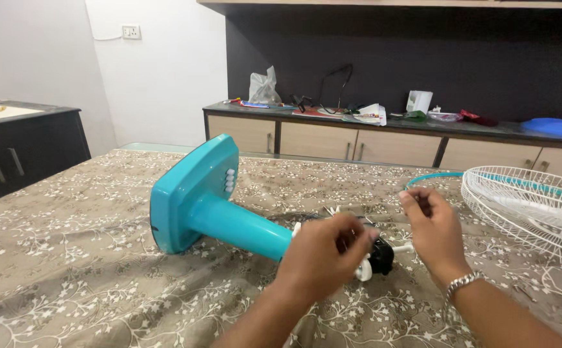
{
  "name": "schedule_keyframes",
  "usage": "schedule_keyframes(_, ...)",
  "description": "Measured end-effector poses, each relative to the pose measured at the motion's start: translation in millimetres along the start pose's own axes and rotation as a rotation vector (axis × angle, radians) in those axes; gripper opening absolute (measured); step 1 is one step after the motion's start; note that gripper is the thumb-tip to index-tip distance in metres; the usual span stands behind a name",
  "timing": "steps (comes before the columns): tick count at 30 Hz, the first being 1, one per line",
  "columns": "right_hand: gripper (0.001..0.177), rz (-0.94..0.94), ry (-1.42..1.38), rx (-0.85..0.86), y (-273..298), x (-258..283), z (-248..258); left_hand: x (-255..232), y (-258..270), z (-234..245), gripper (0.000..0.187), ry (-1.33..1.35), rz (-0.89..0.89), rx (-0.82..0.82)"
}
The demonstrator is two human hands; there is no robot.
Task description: The person works on a disassembled electric fan on a table, manipulating the motor and wiring, and using a screwdriver to adjust the fan stand. The person repeatedly connects and disconnects the motor from the stand while handling the internal wires.
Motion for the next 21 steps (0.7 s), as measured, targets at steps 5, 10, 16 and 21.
schedule_keyframes(5,0.026,-0.226,-0.199,0.046,27,-36,8,-9,53,-9,0.031,-0.016,0.023,0.324)
schedule_keyframes(10,0.026,-0.371,-0.301,0.086,24,-80,8,16,65,0,0.032,-0.006,0.121,0.325)
schedule_keyframes(16,0.034,-0.389,-0.335,0.124,22,-89,21,37,72,12,0.033,-0.011,0.149,0.376)
schedule_keyframes(21,0.031,-0.313,-0.143,0.131,36,-46,25,40,60,8,0.032,0.090,0.319,0.302)
Point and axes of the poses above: each hand's wrist, its own y-axis away from the middle knuckle, its own z-axis out of the back of the hand, x = y × z, the point moved 4 cm from there along -y, towards the middle knuckle, and after that the axes turned 8 degrees about -z, right-handed, at the moved point
